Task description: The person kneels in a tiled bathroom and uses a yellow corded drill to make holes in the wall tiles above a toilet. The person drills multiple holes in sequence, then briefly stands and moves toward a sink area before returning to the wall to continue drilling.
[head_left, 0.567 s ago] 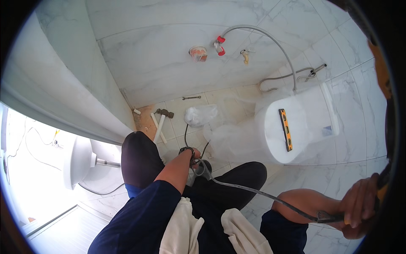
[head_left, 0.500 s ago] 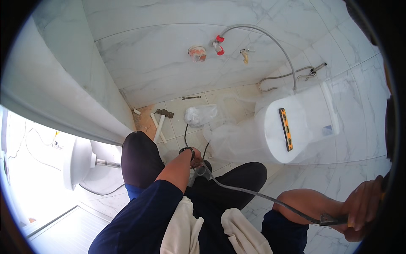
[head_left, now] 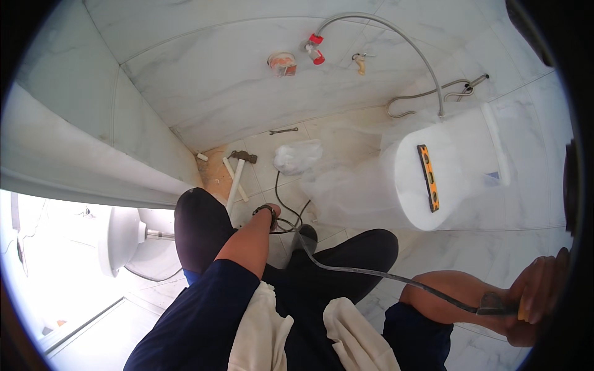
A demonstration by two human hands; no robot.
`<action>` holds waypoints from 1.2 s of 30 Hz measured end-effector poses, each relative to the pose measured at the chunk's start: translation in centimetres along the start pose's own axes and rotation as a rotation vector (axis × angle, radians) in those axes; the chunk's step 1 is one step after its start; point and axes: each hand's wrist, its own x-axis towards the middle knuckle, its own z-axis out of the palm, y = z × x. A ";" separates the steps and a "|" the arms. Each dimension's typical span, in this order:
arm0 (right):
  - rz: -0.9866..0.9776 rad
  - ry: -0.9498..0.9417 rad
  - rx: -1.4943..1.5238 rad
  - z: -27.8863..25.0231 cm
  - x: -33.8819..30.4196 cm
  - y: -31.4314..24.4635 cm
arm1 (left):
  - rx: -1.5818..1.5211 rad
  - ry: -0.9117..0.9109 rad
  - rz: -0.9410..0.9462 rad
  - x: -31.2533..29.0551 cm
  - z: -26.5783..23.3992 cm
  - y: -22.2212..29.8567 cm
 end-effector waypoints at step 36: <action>-0.105 -0.005 0.153 0.2 -1.4 10.2 | 0.307 0.570 1.029 -21.0 -13.7 2.7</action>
